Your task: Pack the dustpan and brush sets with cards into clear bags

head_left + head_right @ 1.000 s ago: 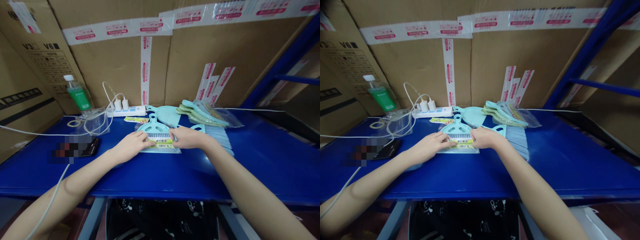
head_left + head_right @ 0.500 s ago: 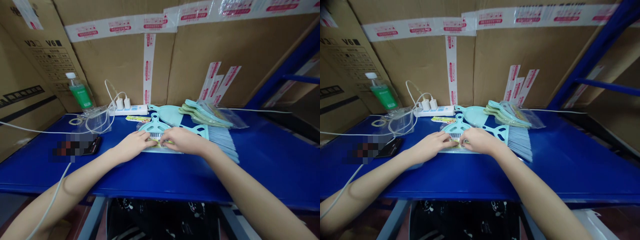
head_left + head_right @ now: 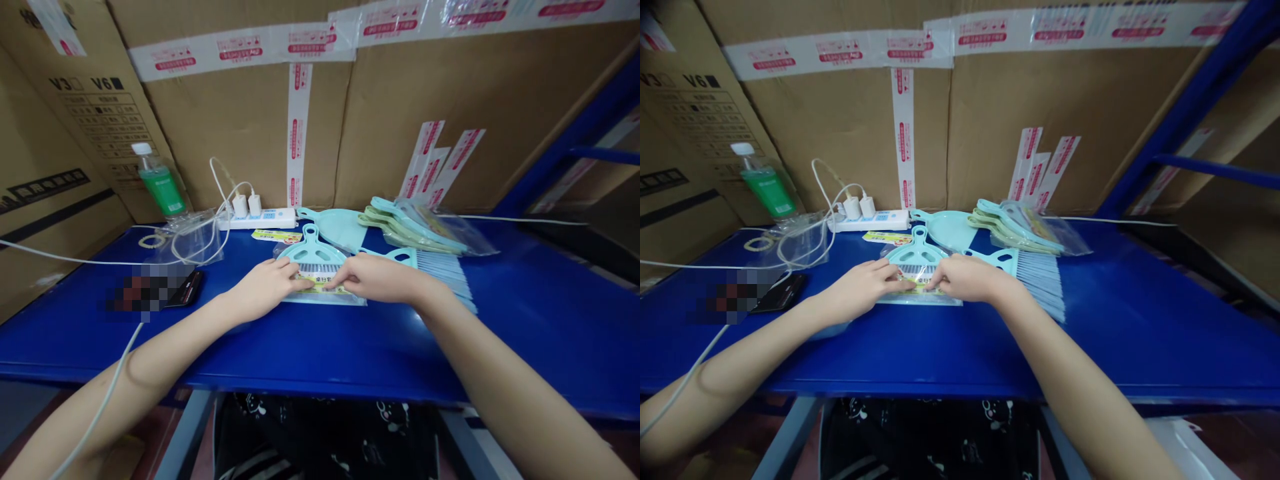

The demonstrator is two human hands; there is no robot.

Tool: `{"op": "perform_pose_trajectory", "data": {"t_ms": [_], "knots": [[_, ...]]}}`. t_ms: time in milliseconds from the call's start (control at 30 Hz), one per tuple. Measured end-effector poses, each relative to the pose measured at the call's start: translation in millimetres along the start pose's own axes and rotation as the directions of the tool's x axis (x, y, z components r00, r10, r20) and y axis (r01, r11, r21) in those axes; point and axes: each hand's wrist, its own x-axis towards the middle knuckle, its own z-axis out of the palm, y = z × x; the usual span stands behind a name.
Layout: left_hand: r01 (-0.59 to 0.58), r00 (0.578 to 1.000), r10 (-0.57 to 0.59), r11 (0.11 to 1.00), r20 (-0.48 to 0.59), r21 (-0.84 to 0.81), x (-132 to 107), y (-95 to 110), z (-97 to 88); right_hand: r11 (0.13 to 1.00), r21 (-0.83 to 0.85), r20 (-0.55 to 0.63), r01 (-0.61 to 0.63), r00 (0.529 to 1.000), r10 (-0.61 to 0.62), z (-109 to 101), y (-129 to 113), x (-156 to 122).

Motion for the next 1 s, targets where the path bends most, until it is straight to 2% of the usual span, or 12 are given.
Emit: {"op": "perform_pose_trajectory", "data": {"t_ms": [567,800,1000], "knots": [[0.018,0.998,-0.022,0.998,-0.067,-0.060,-5.1,-7.4,-2.4,0.989,0.011,0.046,-0.148,0.988,0.147,-5.7,9.1,-8.0],[0.028,0.998,-0.033,0.995,-0.056,-0.093,-8.0,-11.3,-3.3,0.978,-0.011,0.019,-0.207,0.978,0.207,-9.6,8.8,-9.5],[0.034,0.995,-0.045,0.992,-0.092,-0.122,-11.3,-15.7,-2.8,0.968,0.000,0.001,-0.250,0.968,0.250,-10.9,9.8,-11.5]]}}
